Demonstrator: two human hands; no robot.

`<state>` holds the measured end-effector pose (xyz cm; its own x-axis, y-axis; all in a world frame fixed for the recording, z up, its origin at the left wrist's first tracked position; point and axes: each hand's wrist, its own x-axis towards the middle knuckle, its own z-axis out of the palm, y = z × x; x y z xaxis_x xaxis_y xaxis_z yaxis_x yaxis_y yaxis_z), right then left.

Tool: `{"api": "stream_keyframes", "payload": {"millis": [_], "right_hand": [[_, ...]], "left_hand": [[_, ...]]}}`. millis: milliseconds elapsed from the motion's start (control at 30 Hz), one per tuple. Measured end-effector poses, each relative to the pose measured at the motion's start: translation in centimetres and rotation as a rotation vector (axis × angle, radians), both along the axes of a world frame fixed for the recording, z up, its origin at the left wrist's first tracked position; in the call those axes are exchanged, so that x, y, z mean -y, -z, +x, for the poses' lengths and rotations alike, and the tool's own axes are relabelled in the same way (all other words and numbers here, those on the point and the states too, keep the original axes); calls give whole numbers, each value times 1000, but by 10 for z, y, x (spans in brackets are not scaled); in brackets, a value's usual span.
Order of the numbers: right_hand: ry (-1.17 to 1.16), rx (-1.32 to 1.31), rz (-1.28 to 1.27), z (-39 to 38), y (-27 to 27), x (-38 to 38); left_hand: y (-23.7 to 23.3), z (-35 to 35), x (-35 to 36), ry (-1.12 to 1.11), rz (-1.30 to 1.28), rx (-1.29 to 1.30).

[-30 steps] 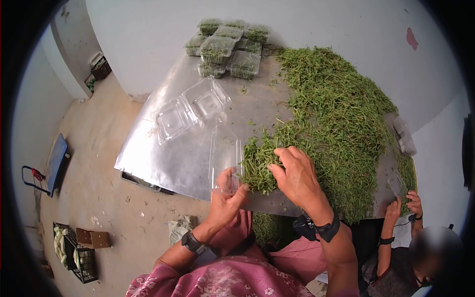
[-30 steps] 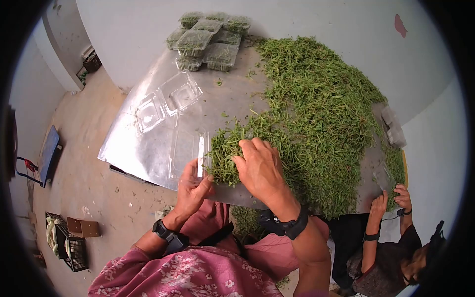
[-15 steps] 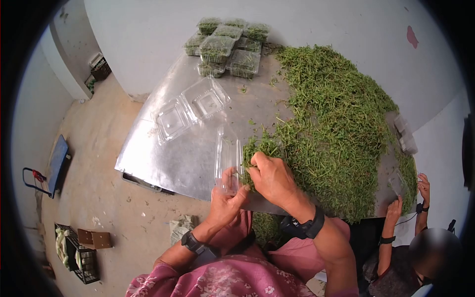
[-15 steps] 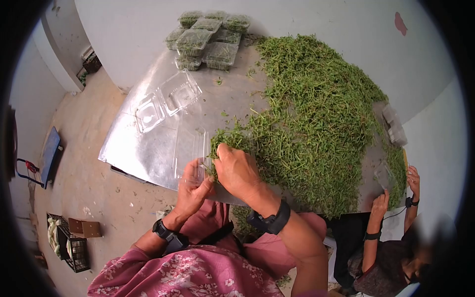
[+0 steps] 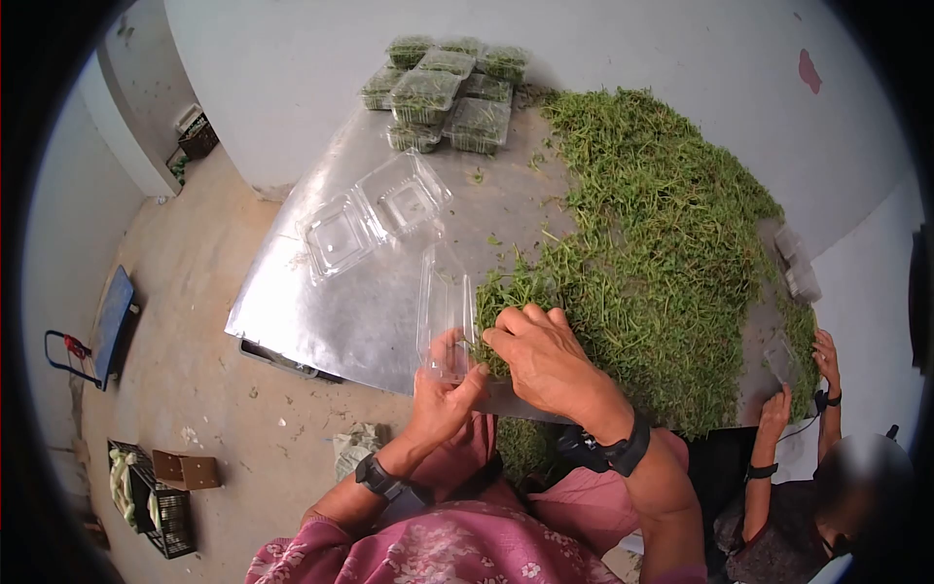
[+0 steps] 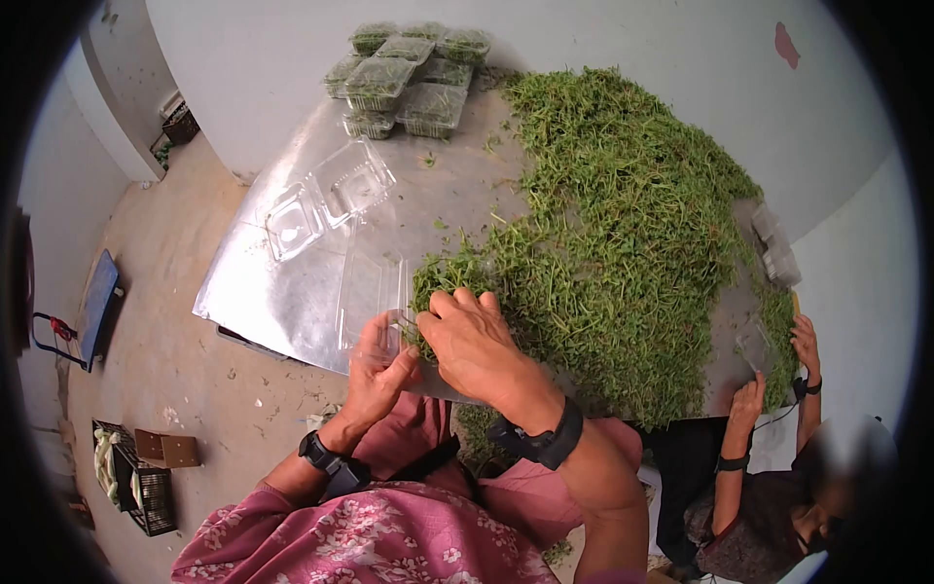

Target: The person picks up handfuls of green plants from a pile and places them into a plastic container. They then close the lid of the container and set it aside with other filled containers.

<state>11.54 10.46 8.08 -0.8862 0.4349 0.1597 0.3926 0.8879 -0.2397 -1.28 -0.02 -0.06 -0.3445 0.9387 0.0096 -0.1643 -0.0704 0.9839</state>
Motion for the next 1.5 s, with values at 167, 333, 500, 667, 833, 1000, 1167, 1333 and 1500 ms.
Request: {"api": "stream_keyframes", "payload": {"millis": [167,333,500,667,833,1000,1167,1333,1500], "right_hand": [[-16,-6,108,-8,13,4],[-19,-58,-10,2,11,1],[11,-177,-117,11,1,-5],[13,-303,-70,12,-2,-7],[-75,-142,-122,9,11,2],[-86,-97,-137,7,16,-1],[-89,-147,-101,8,28,-6],[-75,-339,-68,15,3,-12],[140,-458,-140,29,-11,-40]], "left_hand": [[-1,0,-2,-32,1,-155],[1,2,-1,-49,14,-117],[3,3,-1,-51,10,-76],[-1,5,-2,-41,-2,-13],[-5,4,-1,-62,-20,-59],[-10,4,-1,-60,-45,-117],[-4,4,-2,-64,-25,-138],[-14,6,-1,-48,-49,-28],[-15,8,-1,-63,-18,-17]]}}
